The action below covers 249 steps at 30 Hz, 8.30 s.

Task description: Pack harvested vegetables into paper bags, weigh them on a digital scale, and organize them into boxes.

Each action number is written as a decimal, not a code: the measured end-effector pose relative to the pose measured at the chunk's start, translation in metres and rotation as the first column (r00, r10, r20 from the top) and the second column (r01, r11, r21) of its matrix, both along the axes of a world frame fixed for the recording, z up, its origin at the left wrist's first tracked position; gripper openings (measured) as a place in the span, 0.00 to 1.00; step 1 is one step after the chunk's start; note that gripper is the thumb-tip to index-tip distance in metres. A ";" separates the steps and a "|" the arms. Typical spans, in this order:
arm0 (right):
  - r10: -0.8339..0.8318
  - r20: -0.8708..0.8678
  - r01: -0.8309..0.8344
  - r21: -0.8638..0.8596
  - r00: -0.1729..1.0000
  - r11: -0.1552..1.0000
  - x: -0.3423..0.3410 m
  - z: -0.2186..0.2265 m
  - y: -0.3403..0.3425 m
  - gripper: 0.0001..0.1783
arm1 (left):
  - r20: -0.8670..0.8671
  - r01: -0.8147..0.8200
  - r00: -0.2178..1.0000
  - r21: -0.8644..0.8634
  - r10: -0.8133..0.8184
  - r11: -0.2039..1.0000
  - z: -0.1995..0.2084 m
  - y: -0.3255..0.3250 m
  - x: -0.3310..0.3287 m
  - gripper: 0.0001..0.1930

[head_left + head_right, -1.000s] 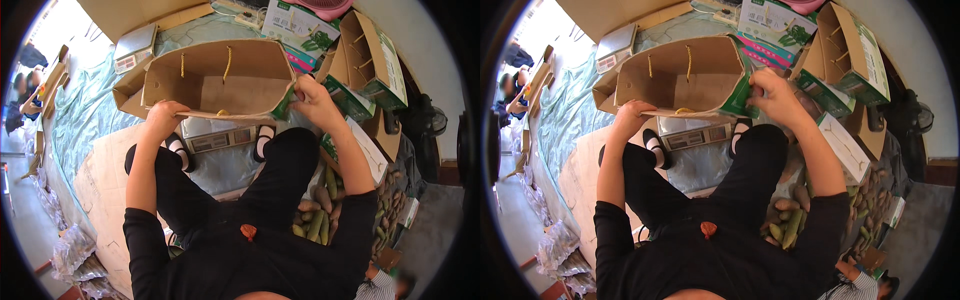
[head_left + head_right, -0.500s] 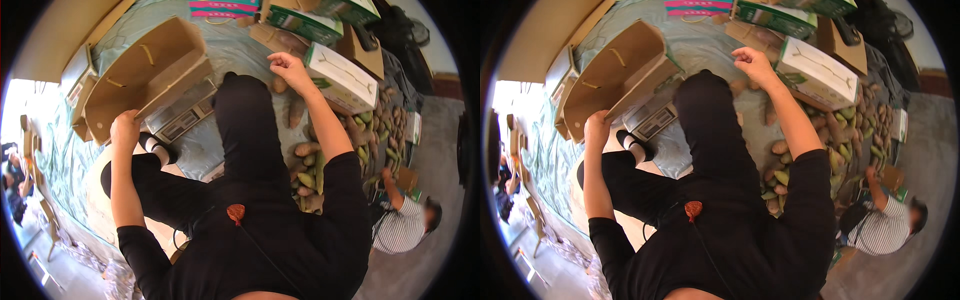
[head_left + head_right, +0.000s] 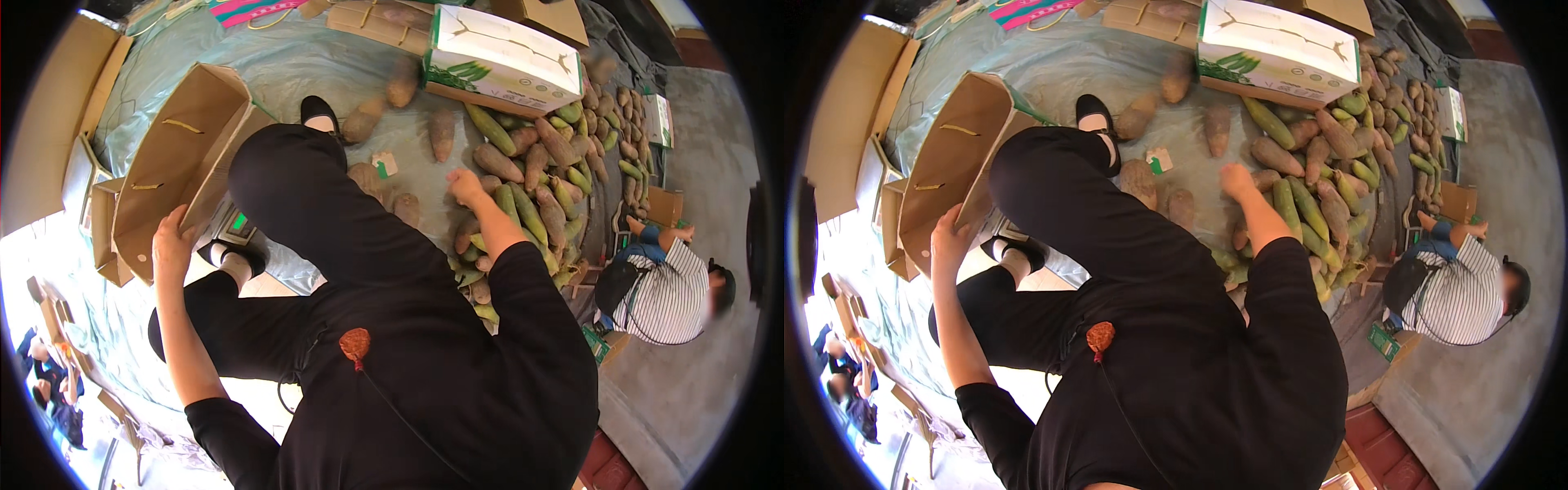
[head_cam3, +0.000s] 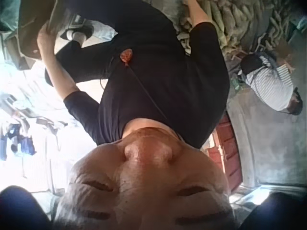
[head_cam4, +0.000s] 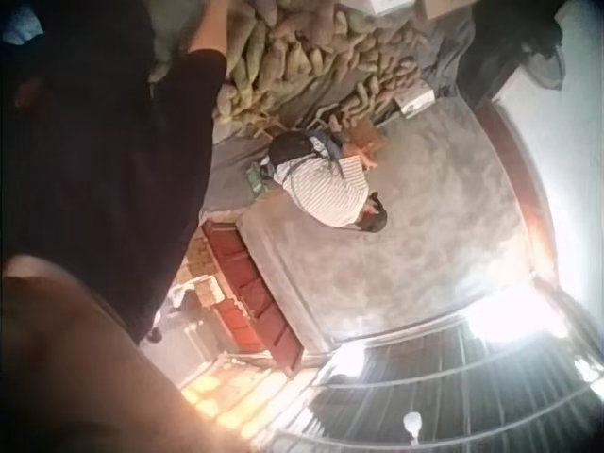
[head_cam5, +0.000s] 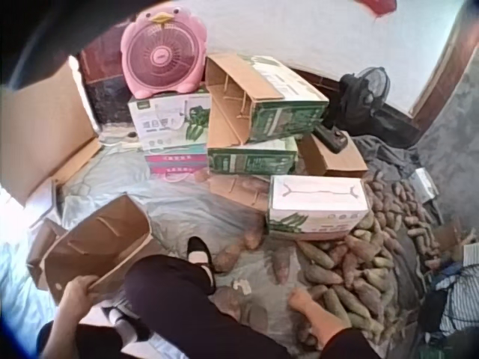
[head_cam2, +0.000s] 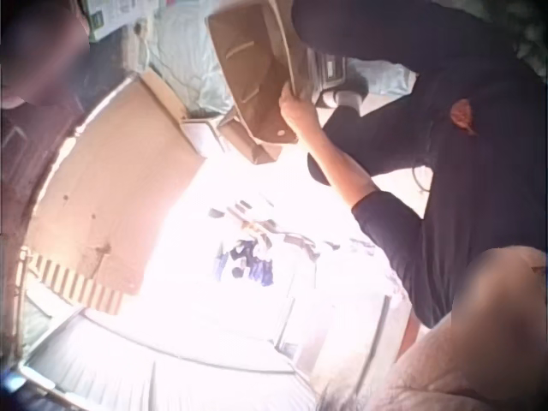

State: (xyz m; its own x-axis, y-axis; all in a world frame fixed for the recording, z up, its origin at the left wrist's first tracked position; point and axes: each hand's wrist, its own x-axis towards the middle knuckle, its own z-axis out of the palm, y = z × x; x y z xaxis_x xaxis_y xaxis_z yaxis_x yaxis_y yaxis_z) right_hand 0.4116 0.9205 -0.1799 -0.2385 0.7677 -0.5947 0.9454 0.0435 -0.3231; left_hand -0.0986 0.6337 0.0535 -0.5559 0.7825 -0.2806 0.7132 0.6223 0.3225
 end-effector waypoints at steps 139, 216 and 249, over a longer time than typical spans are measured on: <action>0.035 -0.802 -0.178 -0.090 0.597 0.980 -0.278 0.207 0.063 0.42 | -0.291 -0.133 0.945 0.065 0.147 0.989 -0.017 -0.004 0.021 0.07; 0.332 0.266 -0.395 0.236 0.905 0.888 0.011 -0.018 0.046 0.27 | -0.249 -0.163 0.953 0.056 0.171 0.985 -0.009 0.000 0.022 0.06; 0.985 0.015 -0.933 0.317 -0.173 -0.169 -0.489 0.215 -0.047 0.28 | -0.232 -0.129 0.963 0.031 0.133 0.991 -0.005 0.001 0.021 0.09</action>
State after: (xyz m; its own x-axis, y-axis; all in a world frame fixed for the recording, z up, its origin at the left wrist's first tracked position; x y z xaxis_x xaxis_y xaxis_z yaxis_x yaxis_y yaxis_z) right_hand -0.0771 0.8737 0.0350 -0.8623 -0.3890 -0.3241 -0.3059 0.9104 -0.2787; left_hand -0.0777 0.6347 0.0487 -0.7026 0.7015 -0.1194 0.6822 0.7118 0.1671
